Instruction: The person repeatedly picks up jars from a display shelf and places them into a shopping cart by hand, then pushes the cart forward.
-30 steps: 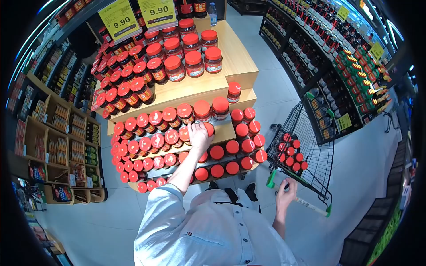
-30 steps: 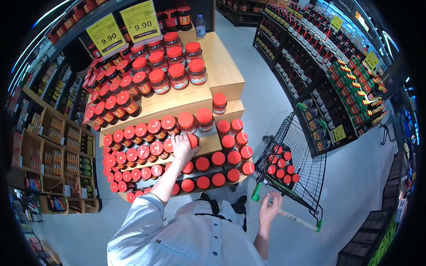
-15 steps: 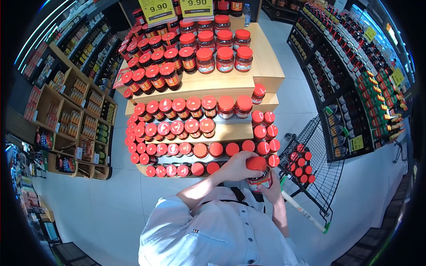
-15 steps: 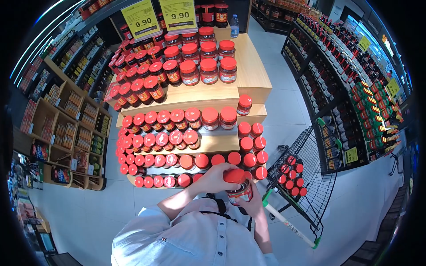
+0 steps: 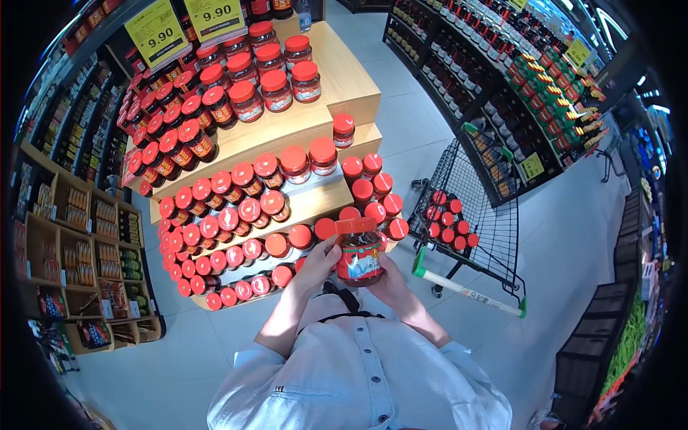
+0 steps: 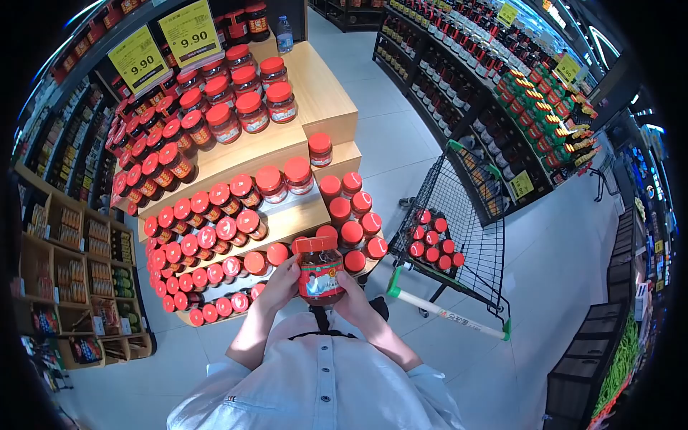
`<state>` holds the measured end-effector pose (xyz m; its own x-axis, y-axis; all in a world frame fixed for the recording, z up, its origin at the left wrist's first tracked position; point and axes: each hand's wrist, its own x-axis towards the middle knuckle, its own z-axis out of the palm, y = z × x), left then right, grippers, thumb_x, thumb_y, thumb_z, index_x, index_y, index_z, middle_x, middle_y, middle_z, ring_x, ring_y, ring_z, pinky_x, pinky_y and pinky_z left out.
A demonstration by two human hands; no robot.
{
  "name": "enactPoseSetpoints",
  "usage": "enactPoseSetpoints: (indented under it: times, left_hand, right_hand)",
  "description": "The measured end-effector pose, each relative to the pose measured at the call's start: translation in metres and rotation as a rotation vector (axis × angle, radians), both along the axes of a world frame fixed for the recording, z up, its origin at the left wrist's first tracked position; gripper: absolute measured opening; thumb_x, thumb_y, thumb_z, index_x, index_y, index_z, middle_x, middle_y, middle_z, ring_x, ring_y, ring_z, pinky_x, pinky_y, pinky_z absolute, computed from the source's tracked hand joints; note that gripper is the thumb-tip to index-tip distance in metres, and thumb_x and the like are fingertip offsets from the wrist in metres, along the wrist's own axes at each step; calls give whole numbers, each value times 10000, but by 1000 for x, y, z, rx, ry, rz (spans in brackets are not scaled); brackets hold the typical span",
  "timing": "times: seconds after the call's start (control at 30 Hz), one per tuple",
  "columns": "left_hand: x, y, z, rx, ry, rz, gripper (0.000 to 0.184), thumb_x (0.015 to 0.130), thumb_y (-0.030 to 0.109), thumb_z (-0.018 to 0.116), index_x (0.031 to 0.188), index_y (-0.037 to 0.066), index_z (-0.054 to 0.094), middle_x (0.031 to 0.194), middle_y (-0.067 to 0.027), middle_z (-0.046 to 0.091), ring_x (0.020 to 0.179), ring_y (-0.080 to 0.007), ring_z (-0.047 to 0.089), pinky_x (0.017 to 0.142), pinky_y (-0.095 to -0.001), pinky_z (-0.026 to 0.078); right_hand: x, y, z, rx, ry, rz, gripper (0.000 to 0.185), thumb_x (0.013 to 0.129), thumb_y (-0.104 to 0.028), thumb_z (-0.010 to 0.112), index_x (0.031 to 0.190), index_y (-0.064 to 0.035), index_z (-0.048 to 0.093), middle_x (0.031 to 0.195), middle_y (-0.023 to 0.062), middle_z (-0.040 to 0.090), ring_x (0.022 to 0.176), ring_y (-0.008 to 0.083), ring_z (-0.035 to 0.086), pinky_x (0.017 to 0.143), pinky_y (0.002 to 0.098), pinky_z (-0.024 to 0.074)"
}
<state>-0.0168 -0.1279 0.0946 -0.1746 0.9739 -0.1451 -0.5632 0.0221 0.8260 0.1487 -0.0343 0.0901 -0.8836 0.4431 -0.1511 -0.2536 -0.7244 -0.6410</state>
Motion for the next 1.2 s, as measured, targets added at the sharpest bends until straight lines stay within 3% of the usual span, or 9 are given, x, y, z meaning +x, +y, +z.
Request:
enactPoseSetpoints:
  times: [0.4, 0.47, 0.57, 0.7, 0.87, 1.0, 1.1, 1.13, 1.2]
  left_hand:
    - [8, -2, 14, -107, -28, 67, 681, 976, 531, 499, 1460, 69, 373, 1326, -50, 535, 1160, -137, 538, 962, -296, 467]
    - [12, 0, 23, -140, 81, 77, 635, 1008, 477, 469, 1470, 61, 339, 1371, -55, 496, 1189, -150, 517, 1002, -307, 433]
    - [27, 6, 19, -59, 288, 109, 609, 1026, 434, 452, 1473, 46, 308, 1405, -47, 463, 1214, -166, 506, 1038, -340, 409]
    - [20, 14, -2, -8, -239, -23, 712, 976, 556, 457, 1466, 58, 318, 1402, -84, 498, 1265, -205, 510, 1076, -420, 396]
    - [24, 20, -6, 36, -286, -135, 892, 881, 692, 481, 1496, 80, 277, 1451, -132, 459, 1286, -305, 509, 1055, -505, 433]
    - [29, 37, -5, 102, -192, -188, 1025, 770, 687, 662, 1463, 36, 281, 1403, -130, 483, 1270, -226, 513, 1031, -423, 459]
    - [35, 49, -8, 72, 188, -182, 949, 771, 494, 790, 1448, 14, 331, 1363, -129, 510, 1247, -211, 514, 1036, -378, 429]
    - [41, 57, 7, 61, 333, -260, 920, 756, 396, 816, 1442, 4, 343, 1352, -130, 516, 1241, -208, 513, 1035, -370, 424]
    - [60, 70, 25, 44, 511, -397, 904, 704, 195, 863, 1430, -12, 365, 1328, -136, 529, 1218, -199, 521, 1031, -357, 423]
  right_hand:
    - [0, -9, 15, -87, 47, -36, 552, 1016, -337, 466, 1455, -36, 320, 1435, 112, 465, 1292, 231, 495, 1087, 408, 390]
    - [-4, -14, 34, 358, -277, -253, 556, 1031, -260, 429, 1492, -2, 255, 1454, 129, 425, 1336, 221, 428, 1106, 355, 339]
    - [1, -6, 38, 433, -263, -281, 566, 1026, -168, 420, 1515, 20, 206, 1472, 138, 380, 1364, 213, 365, 1117, 323, 297]
    - [22, 1, 33, 973, -449, -249, 566, 1015, -111, 433, 1532, -21, 220, 1386, 84, 422, 1269, 161, 423, 1058, 318, 361]
    - [28, -8, 55, 949, -405, -375, 589, 949, -93, 586, 1464, 49, 338, 1355, 155, 410, 1206, 228, 484, 1015, 328, 415]
    - [45, 6, 56, 1013, -424, -391, 597, 897, -88, 659, 1429, 32, 415, 1336, 176, 442, 1171, 253, 520, 995, 350, 442]
    - [77, 30, 52, 1178, -571, -389, 625, 846, -76, 713, 1396, 22, 433, 1335, 188, 438, 1155, 270, 544, 974, 373, 474]
    - [86, 34, 44, 798, -490, -380, 668, 811, -145, 759, 1370, 21, 434, 1333, 209, 466, 1165, 293, 556, 978, 387, 479]
    - [109, 45, 58, 840, -647, -297, 690, 790, -183, 777, 1356, 19, 439, 1329, 218, 485, 1166, 301, 565, 982, 389, 477]
